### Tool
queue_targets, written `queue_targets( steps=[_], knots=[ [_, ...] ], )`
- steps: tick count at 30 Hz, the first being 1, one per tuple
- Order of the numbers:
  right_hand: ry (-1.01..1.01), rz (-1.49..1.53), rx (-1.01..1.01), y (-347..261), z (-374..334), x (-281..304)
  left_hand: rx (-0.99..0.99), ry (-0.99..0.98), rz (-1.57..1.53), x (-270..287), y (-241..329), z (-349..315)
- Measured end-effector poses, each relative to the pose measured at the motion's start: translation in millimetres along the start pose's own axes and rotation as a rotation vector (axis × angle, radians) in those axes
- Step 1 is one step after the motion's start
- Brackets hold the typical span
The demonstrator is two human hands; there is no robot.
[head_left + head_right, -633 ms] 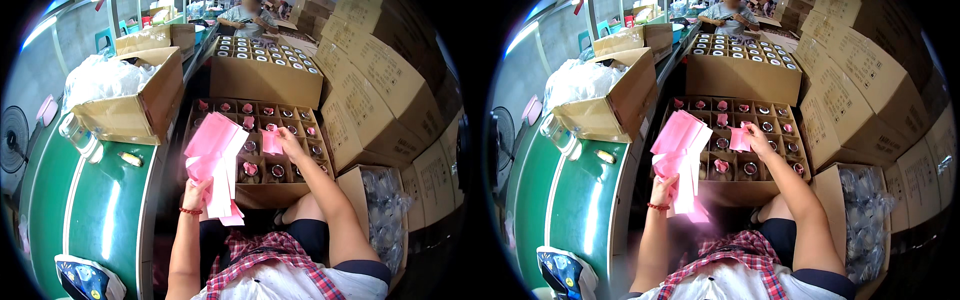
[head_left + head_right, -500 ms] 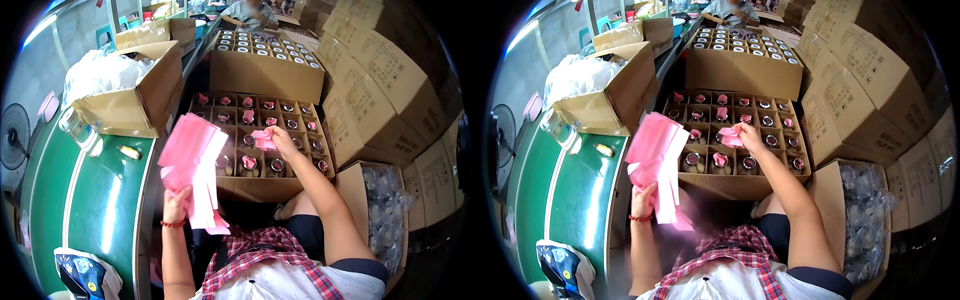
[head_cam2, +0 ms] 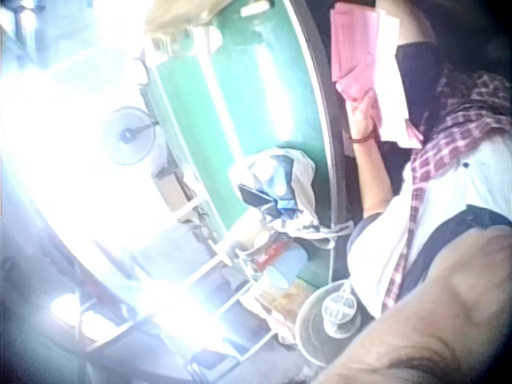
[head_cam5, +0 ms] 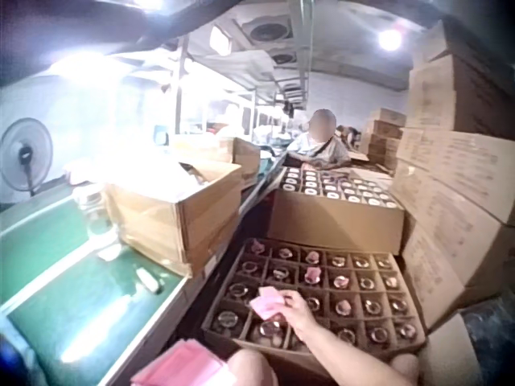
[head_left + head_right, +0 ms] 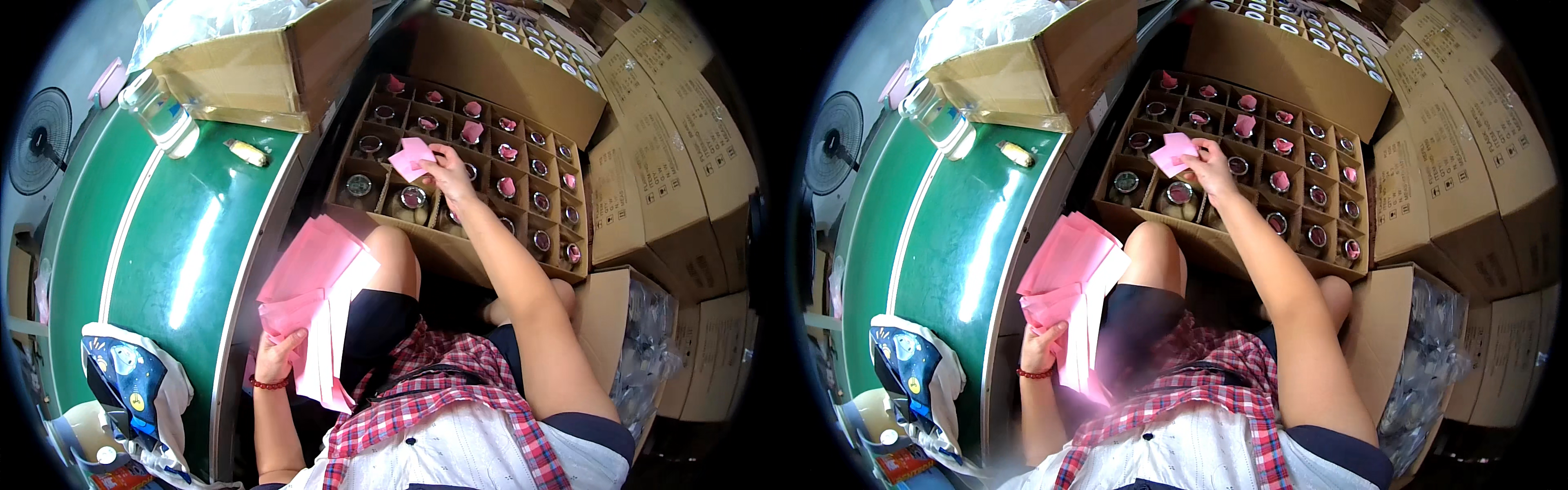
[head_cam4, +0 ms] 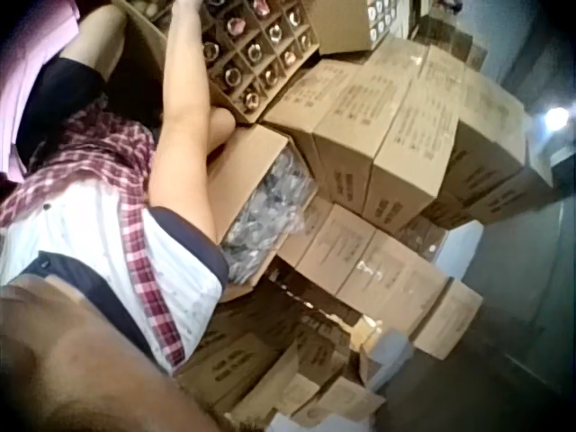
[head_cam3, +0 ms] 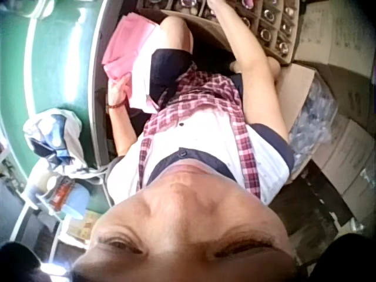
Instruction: The person sits on the floor and places pink paper into the tops of small jars arranged in a cardboard tray. The person folds the paper around each jar opening and continues this process across the tray.
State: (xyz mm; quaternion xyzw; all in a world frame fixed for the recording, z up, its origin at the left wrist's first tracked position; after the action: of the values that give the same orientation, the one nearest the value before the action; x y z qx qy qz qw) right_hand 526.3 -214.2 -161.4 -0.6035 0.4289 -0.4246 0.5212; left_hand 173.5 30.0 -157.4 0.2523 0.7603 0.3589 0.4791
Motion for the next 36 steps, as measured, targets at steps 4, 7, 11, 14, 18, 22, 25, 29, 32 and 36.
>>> queue_targets(
  steps=[4, 7, 11, 14, 18, 22, 25, 29, 32, 36],
  knots=[
    [-0.17, -0.173, 0.113, 8.9, 19.3, -42.4, 0.135, 0.101, -0.097, 52.2, -46.8, 16.6],
    [-0.206, -0.3, 0.202, 22.4, 29.3, -73.9, 0.244, 0.147, -0.047, 92.7, -67.7, 24.5],
    [-0.173, -0.857, 0.463, 26.9, 34.1, -102.2, 0.215, 0.276, -0.168, 137.8, -94.9, 24.7],
    [-0.178, -1.233, 0.525, 30.1, 34.2, -102.6, 0.197, 0.308, -0.144, 141.5, -93.5, 26.7],
    [-0.222, -1.528, 0.645, 29.3, 40.6, -120.3, 0.157, 0.328, -0.124, 141.9, -87.0, 25.0],
    [-0.34, -1.526, 0.595, 17.0, 37.8, -139.2, 0.11, 0.345, -0.042, 202.4, -103.9, 9.0],
    [-0.619, -1.672, 0.57, 15.7, 20.4, -115.1, 0.169, 0.371, -0.005, 219.8, -114.8, 3.7],
    [-0.639, -1.777, 0.437, 19.3, 19.9, -116.1, 0.155, 0.404, 0.004, 243.8, -127.0, -13.6],
    [-0.689, -1.795, 0.397, 19.5, 22.4, -126.4, 0.147, 0.442, 0.183, 252.6, -123.2, -40.7],
    [-0.689, -1.799, 0.342, 19.0, 25.2, -126.1, 0.222, 0.602, 0.154, 295.6, -128.6, -79.4]
  ],
)
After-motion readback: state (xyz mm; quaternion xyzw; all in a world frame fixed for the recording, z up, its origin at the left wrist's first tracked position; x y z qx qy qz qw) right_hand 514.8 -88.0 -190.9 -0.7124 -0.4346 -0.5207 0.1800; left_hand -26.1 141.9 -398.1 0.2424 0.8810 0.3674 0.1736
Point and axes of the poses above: each hand's wrist, its own z-axis towards the middle knuckle, its own x-axis out of the back of the hand, y = z × x, the point moved 2 cm from there along z, towards the middle knuckle, and after that the axes turned 10 degrees about -z, right-handed, at the moved point
